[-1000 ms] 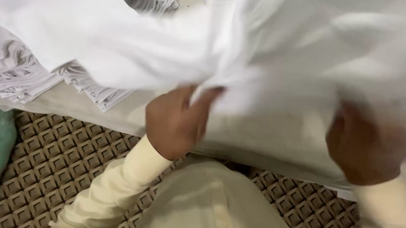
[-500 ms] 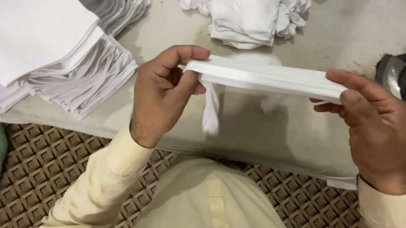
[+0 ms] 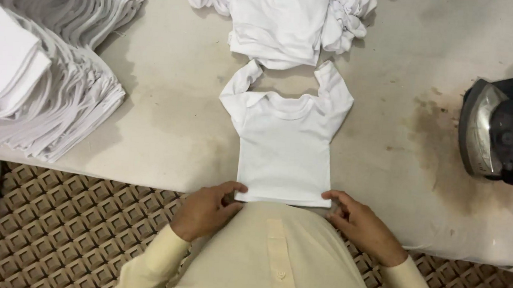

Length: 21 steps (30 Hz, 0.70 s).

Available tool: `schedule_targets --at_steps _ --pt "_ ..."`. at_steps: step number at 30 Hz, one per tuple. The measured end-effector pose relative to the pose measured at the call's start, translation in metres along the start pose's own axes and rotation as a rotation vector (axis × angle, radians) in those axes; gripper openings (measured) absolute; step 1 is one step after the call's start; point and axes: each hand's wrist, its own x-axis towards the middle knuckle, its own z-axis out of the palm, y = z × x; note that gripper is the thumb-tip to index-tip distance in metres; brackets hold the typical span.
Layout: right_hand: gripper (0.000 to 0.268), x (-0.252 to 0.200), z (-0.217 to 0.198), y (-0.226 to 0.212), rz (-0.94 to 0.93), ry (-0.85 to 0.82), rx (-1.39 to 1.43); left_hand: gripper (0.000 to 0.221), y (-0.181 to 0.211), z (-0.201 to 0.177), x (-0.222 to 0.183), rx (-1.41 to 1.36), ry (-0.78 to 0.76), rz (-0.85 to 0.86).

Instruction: The person is ironing and stacking white baby onesies on an industrial ironing table.

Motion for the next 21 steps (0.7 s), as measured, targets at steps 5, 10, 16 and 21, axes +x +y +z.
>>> schedule_targets --at_steps 5,10,16,21 --pt "0.011 0.064 -0.07 -0.053 -0.489 0.338 -0.335 0.022 0.032 -0.07 0.077 0.244 0.391 0.123" --pt "0.047 0.159 -0.112 -0.111 -0.753 0.393 -0.492 0.032 0.043 -0.11 0.201 0.744 0.618 0.391" --pt "0.039 0.141 -0.17 -0.006 -0.445 0.511 -0.332 0.029 -0.021 -0.151 0.09 0.359 0.499 -0.064" --pt "0.027 0.107 -0.093 -0.053 -0.47 0.644 -0.493 0.037 -0.058 -0.104 0.053 -0.343 0.439 -0.174"
